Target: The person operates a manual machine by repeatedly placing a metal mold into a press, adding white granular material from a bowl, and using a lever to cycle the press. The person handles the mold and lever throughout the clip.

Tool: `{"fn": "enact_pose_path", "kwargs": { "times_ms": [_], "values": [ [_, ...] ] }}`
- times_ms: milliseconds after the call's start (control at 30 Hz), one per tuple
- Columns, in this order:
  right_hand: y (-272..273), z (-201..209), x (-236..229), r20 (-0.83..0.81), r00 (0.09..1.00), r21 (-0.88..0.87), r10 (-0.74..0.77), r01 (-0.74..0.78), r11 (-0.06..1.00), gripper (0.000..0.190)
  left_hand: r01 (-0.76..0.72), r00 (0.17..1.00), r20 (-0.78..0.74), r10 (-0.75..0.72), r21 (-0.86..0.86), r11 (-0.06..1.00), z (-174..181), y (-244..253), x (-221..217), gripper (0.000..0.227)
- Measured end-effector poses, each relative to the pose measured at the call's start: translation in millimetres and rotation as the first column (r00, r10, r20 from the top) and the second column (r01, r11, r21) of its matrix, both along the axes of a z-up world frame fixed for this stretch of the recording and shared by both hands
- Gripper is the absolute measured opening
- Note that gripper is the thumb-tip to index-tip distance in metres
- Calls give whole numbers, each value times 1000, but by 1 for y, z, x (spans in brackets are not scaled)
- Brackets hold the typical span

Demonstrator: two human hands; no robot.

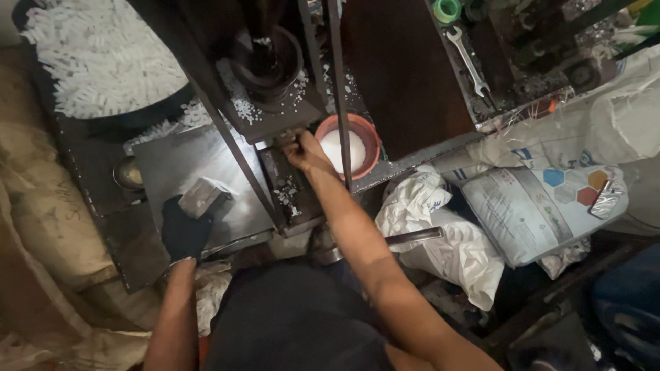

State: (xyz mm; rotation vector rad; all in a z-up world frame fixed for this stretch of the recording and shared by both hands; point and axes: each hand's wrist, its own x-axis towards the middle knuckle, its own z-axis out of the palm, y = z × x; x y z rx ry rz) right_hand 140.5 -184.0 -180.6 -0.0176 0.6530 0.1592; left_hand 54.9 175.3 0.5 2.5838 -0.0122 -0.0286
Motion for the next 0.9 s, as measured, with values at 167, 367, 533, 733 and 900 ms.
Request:
{"fn": "enact_pose_path", "kwargs": {
  "times_ms": [167, 367, 533, 733, 900],
  "values": [
    [6, 2, 1, 24, 999, -37, 44, -44, 998, 8, 75, 991, 110, -73, -8, 997, -6, 6, 1, 76],
    [13, 12, 6, -120, 993, -181, 21, -43, 983, 7, 43, 998, 50, -41, -32, 999, -10, 6, 5, 78],
    [26, 61, -21, -168, 986, -474, -9, -73, 877, 6, 44, 999, 6, -44, -74, 996, -4, 7, 5, 78],
    [28, 111, -47, -182, 968, -773, 171, -248, 584, 10, 108, 993, 65, -103, -73, 992, -1, 8, 7, 77],
    [31, 101, -33, -176, 961, -754, 212, -270, 599, 12, 90, 996, 20, -89, -89, 992, 5, 8, 9, 74]
  ]
}}
